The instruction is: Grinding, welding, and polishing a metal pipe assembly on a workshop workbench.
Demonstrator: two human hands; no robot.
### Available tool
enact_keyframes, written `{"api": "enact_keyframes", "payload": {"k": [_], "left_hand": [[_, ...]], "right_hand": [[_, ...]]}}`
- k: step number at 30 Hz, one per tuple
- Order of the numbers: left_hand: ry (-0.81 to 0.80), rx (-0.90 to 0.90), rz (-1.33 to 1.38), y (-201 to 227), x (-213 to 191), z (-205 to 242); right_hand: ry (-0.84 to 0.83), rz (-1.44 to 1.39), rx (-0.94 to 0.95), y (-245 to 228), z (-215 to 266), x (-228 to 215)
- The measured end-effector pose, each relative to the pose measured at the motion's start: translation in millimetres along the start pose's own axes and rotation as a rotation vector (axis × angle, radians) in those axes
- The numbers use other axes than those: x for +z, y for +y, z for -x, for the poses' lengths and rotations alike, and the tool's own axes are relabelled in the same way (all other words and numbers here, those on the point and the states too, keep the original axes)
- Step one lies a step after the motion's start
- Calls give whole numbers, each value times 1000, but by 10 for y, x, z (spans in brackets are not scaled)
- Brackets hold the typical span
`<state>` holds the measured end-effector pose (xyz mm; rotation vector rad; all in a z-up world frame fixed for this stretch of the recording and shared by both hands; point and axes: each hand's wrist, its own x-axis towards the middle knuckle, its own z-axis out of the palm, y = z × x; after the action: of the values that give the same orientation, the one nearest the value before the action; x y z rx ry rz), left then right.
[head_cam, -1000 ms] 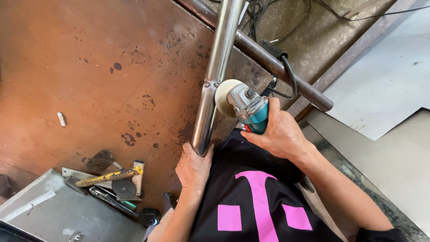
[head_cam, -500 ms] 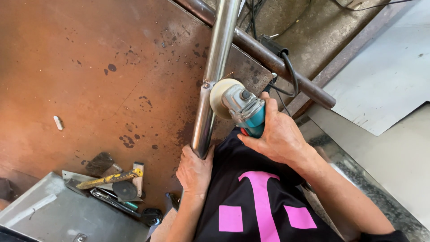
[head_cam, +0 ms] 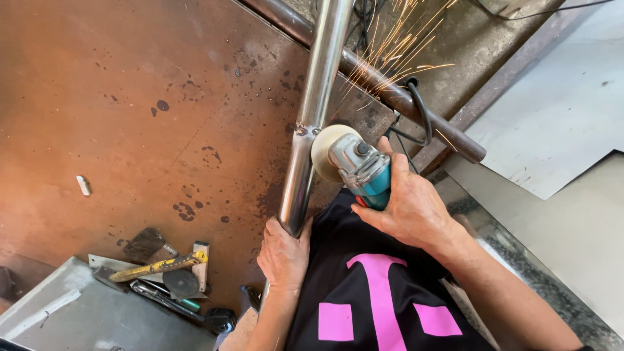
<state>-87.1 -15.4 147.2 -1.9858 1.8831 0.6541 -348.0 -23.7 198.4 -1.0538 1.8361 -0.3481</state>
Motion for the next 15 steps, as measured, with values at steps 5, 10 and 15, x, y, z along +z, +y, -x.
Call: {"api": "enact_keyframes", "payload": {"k": [5,10,15], "left_hand": [[-17,-1,2,26,-36,19],[-37,-16,8,62,-85,-28],[-37,-12,-13,52,-95,34]], "right_hand": [[-49,4,81,-106,-21,-33],[-13,-47,21,-26,-21,-18],[-49,-34,45,-61,-1,-17]]}}
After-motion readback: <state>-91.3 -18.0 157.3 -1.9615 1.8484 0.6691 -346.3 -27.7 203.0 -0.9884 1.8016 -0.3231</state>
